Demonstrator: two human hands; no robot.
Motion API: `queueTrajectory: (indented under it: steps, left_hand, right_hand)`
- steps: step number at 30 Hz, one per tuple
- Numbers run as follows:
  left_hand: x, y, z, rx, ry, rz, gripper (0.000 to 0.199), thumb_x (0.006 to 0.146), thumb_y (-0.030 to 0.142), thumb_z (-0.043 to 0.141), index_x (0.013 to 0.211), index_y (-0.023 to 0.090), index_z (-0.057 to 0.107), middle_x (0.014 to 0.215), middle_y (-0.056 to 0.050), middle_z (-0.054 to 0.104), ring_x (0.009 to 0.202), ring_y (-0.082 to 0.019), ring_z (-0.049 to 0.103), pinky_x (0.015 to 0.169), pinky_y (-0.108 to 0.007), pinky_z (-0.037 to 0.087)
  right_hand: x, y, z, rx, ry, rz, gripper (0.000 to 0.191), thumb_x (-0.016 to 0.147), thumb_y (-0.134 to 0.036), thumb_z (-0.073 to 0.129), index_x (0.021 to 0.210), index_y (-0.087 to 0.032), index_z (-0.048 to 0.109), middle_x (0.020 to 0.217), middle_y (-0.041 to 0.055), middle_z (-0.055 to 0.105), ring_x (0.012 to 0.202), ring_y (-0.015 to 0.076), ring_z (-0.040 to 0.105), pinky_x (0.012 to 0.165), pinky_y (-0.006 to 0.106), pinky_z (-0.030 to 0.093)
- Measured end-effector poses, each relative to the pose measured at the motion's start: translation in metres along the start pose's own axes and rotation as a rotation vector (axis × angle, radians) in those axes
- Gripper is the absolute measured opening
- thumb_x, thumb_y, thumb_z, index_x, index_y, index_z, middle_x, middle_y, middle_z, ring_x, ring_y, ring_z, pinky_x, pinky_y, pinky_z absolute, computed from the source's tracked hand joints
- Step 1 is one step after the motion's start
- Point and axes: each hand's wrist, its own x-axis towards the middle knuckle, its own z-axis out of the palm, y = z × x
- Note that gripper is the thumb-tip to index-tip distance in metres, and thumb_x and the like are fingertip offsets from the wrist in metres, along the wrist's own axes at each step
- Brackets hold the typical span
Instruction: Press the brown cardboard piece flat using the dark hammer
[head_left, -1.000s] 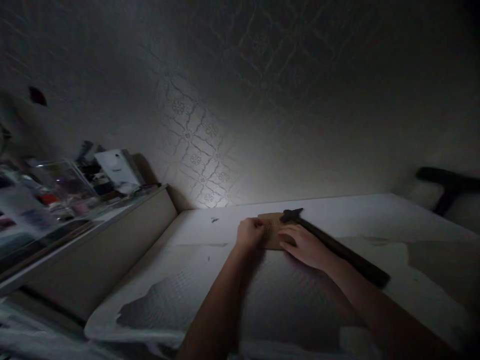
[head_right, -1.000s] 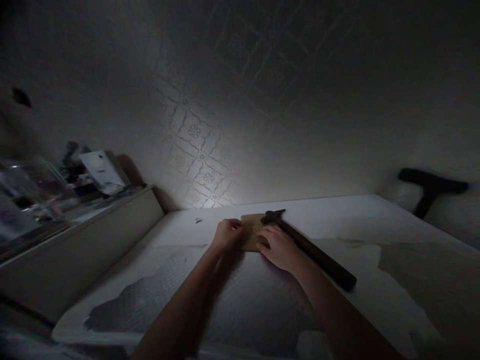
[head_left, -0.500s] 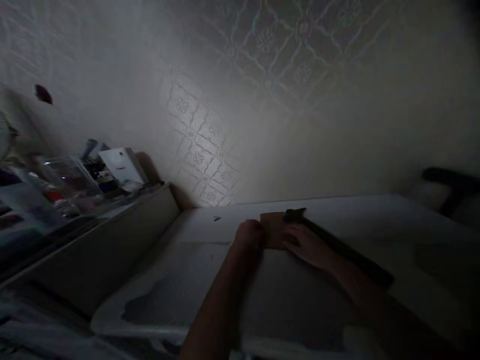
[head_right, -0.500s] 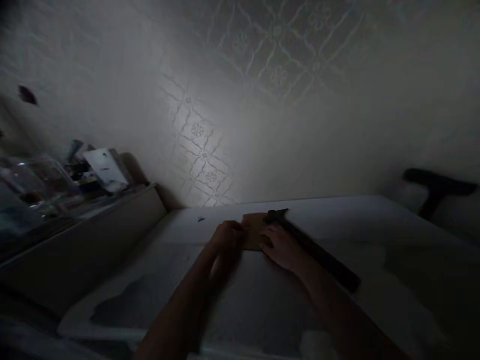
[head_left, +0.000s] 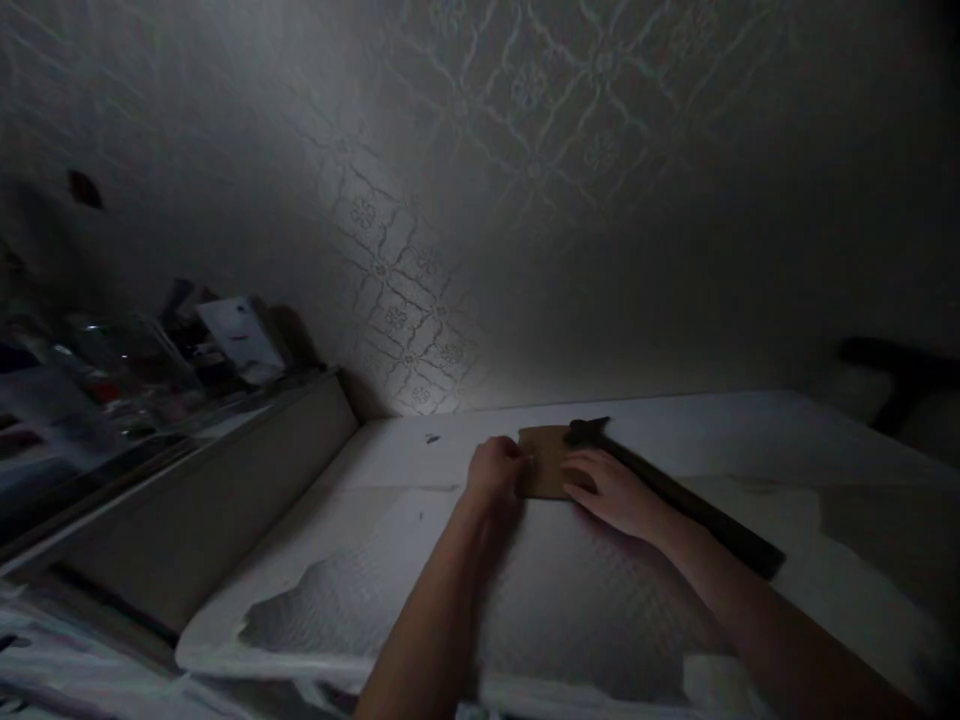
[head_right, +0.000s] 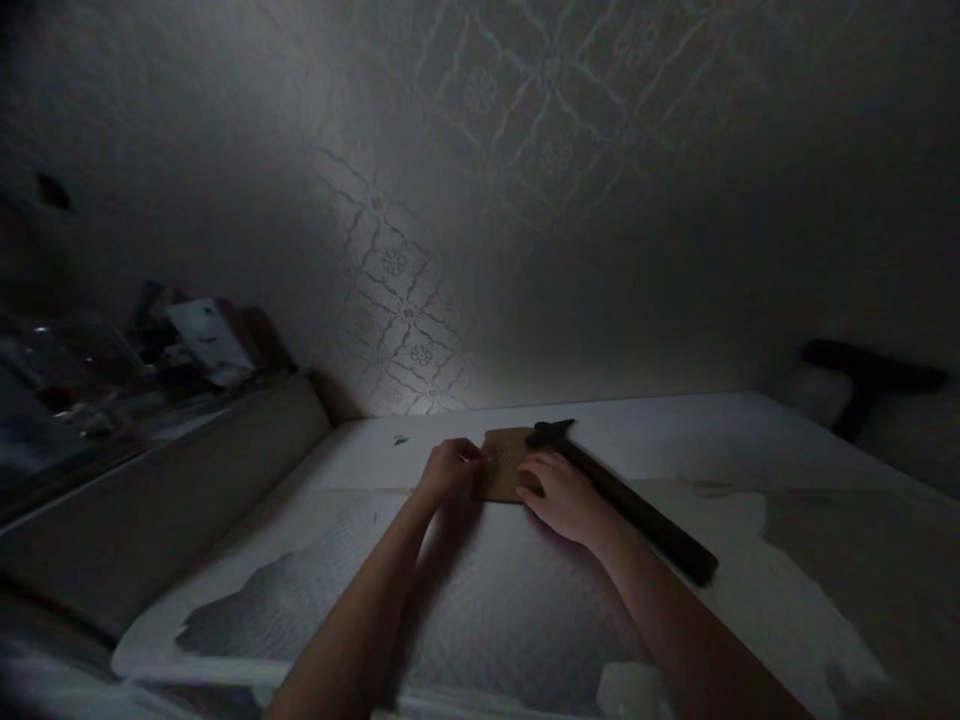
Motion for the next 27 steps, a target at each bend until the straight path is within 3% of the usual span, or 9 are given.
queueTrajectory:
  steps: [7, 15, 27]
  left_hand:
    - [0.0, 0.008, 0.003, -0.057, 0.115, 0.087, 0.019, 0.075, 0.019, 0.057, 0.089, 0.016, 0.07, 0.086, -0.006, 0.07, 0.077, -0.015, 0.063, 0.072, -0.023, 0.046]
    - [0.003, 0.003, 0.013, -0.02, 0.011, 0.189, 0.025, 0.074, 0.017, 0.054, 0.093, 0.017, 0.071, 0.089, -0.006, 0.07, 0.08, -0.016, 0.063, 0.077, -0.025, 0.046]
    - [0.005, 0.001, 0.014, -0.041, -0.012, 0.194, 0.023, 0.076, 0.018, 0.054, 0.089, 0.018, 0.072, 0.084, -0.004, 0.071, 0.078, -0.015, 0.063, 0.074, -0.022, 0.046]
  right_hand:
    - [0.0, -0.003, -0.002, -0.007, -0.024, -0.007, 0.027, 0.082, -0.025, 0.05, 0.103, -0.015, 0.063, 0.113, 0.0114, 0.06, 0.11, 0.0237, 0.051, 0.098, 0.04, 0.038]
    - [0.001, -0.001, -0.001, -0.009, -0.02, 0.0, 0.025, 0.08, -0.024, 0.052, 0.101, -0.016, 0.064, 0.111, 0.0112, 0.061, 0.11, 0.0245, 0.051, 0.097, 0.041, 0.039]
    - [0.0, -0.002, -0.001, 0.007, -0.004, -0.005, 0.026, 0.081, -0.025, 0.052, 0.102, -0.016, 0.064, 0.111, 0.0111, 0.061, 0.109, 0.0235, 0.052, 0.096, 0.04, 0.04]
